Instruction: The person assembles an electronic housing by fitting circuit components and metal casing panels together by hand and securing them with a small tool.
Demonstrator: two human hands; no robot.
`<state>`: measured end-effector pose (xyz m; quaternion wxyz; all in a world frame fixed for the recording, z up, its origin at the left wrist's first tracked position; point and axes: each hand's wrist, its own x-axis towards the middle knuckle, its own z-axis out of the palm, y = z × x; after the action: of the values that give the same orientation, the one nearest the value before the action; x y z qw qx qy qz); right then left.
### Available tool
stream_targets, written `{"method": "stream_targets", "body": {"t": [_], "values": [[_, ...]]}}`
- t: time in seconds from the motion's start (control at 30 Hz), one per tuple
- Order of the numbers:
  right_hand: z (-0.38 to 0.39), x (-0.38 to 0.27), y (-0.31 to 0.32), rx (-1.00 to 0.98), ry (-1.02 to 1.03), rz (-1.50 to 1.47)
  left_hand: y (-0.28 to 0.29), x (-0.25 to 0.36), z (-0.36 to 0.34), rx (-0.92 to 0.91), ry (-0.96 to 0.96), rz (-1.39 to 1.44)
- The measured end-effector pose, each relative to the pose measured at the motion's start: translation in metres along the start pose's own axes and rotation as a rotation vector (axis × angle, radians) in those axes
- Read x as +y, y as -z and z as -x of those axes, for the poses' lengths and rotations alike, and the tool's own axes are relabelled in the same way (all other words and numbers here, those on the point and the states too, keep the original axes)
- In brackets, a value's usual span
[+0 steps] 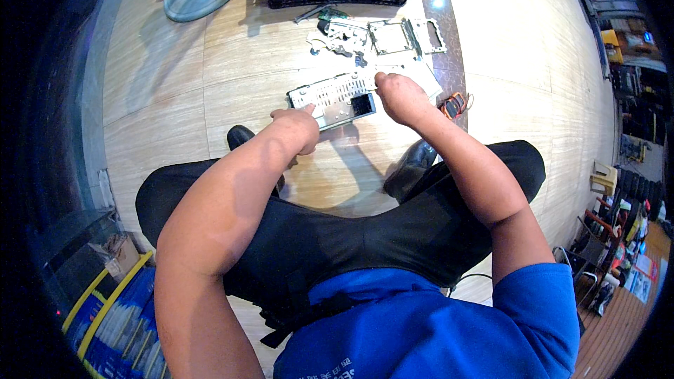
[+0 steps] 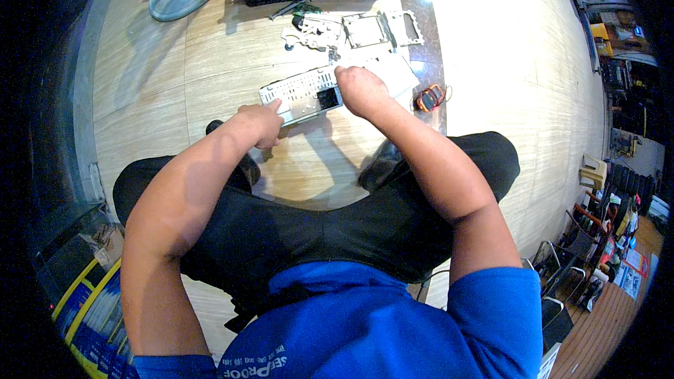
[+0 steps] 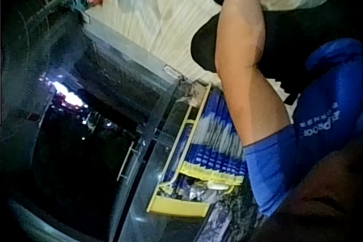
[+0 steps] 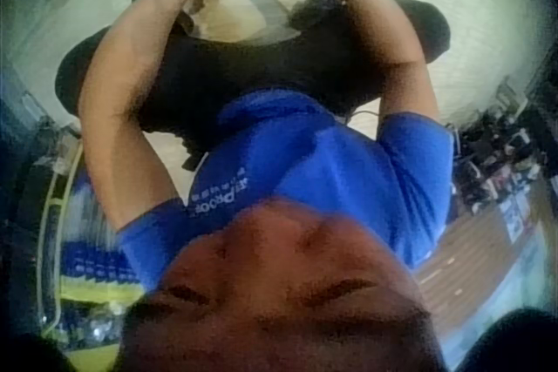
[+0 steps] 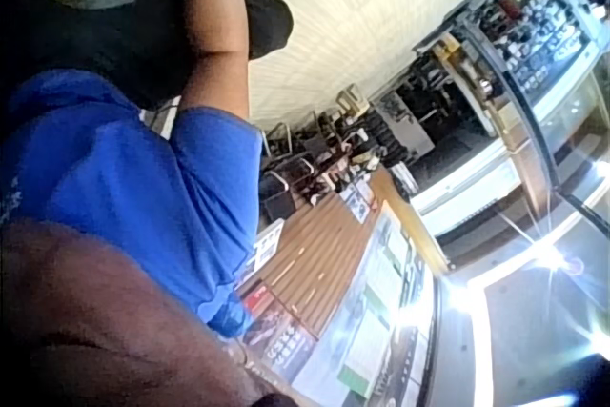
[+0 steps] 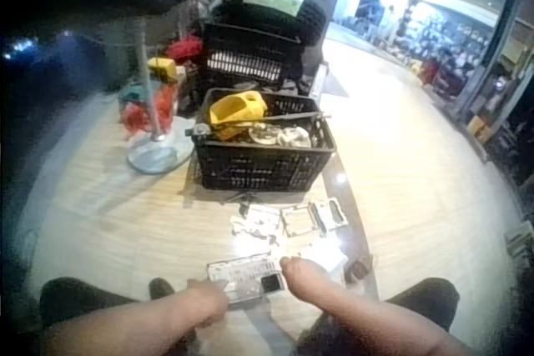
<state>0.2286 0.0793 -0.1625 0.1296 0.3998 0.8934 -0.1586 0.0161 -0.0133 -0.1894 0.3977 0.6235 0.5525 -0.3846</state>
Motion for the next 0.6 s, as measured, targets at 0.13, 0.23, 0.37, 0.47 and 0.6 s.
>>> {"method": "stream_targets", "body": {"t": [0.13, 0.23, 0.37, 0.47, 0.6], "values": [[-0.0005, 0.0002, -0.0006, -0.014, -0.044, -0.048, 0.0006, 0.0017, -0.0038, -0.039, 0.043, 0.013], [0.0007, 0.0023, -0.0035, -0.002, -0.01, -0.03, -0.0026, 0.0016, -0.0037, -0.006, 0.039, -0.002], [0.002, 0.0075, -0.0056, 0.024, 0.066, 0.012, -0.0037, -0.0002, -0.0036, 0.015, -0.001, -0.02], [0.0015, 0.0084, -0.0054, 0.03, 0.083, 0.018, -0.0028, -0.0004, -0.005, -0.001, 0.013, 0.017], [-0.0004, 0.0049, -0.0044, 0.011, 0.067, 0.022, -0.0042, 0.0001, -0.0062, 0.015, 0.03, 0.027]]}}
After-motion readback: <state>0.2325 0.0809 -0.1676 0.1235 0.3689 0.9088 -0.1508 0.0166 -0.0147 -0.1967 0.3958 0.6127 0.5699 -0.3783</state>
